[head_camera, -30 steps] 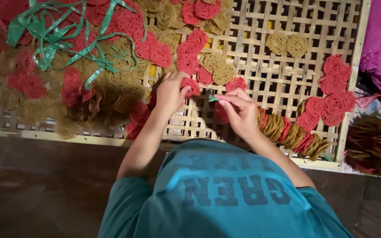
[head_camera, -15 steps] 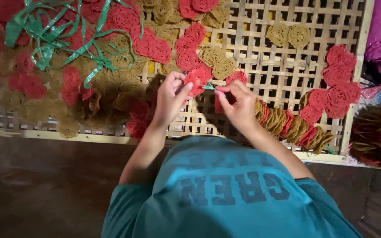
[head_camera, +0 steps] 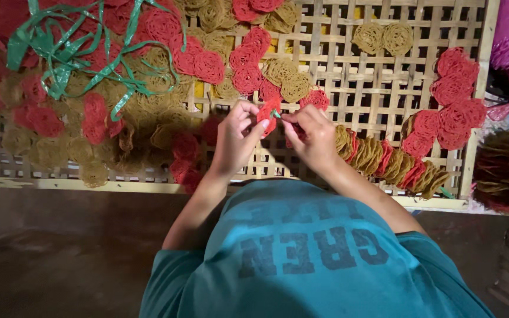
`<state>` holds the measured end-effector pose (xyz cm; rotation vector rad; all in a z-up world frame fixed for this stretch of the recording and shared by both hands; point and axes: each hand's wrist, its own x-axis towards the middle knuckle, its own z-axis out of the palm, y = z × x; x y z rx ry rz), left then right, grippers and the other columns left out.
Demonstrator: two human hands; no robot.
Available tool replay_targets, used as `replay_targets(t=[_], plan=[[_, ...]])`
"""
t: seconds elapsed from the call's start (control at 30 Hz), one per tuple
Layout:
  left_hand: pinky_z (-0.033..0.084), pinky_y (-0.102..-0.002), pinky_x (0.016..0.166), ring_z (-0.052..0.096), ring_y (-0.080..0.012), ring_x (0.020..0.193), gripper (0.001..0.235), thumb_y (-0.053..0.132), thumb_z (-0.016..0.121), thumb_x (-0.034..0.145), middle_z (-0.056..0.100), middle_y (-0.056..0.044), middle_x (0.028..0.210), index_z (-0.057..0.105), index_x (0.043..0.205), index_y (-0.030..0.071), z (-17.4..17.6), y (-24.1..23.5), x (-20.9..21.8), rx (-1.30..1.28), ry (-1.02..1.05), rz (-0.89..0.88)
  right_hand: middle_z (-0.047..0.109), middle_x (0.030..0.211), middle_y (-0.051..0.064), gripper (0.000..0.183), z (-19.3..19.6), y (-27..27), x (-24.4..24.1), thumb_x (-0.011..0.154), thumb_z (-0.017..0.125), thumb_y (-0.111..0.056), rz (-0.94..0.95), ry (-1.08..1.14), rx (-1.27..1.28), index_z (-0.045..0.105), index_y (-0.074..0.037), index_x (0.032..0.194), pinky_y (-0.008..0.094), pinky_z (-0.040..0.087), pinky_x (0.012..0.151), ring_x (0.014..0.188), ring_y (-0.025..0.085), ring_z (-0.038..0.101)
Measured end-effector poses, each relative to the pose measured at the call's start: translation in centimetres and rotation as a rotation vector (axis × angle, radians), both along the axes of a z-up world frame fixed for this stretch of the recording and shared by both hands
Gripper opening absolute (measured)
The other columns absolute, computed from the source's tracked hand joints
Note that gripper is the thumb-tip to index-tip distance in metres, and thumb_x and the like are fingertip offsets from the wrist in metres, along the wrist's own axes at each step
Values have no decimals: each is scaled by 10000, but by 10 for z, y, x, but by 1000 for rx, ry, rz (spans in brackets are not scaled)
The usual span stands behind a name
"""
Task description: The person assembles decorative flower-like items by threading a green ribbon through red and brown coiled pieces on a wooden lattice tray. The person repeatedly picks up the coiled pieces, threads the ribbon through them, and places the assembled items back on the tray.
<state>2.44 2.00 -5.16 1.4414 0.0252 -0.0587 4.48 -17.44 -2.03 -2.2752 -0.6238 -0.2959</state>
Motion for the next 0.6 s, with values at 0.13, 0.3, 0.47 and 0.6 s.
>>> replay_targets(t=[0.13,0.3,0.47,0.6], plan=[[550,-218,762,647,-65,923,149,-21,675,989,662,-51,1028,561,1084,-11,0,-2,0,27,-45,-13,639,858,97,161,2,0,0,861,817,-33,25,-48,-27,751,-39,1009,388,469,693,762,265,603],[533,-205,718,634,-45,873,127,-7,644,1003,666,-33,988,551,1090,-2,-2,-3,3,-62,34,11,628,835,90,171,1,-2,0,870,802,-23,23,-40,-19,752,-34,1033,372,469,667,728,246,591],[531,-206,695,641,-49,850,115,2,638,1007,686,-32,967,547,1078,0,-1,-3,3,-49,41,13,636,862,98,159,-2,-5,0,879,796,-15,1,-41,-2,743,-32,1027,372,494,695,772,250,614],[565,-207,698,656,-47,860,112,15,632,1006,686,-33,968,543,1072,6,0,-4,3,-78,62,10,655,868,101,147,-5,-6,0,878,814,-22,-8,-56,2,746,-29,1008,371,498,687,770,251,621]])
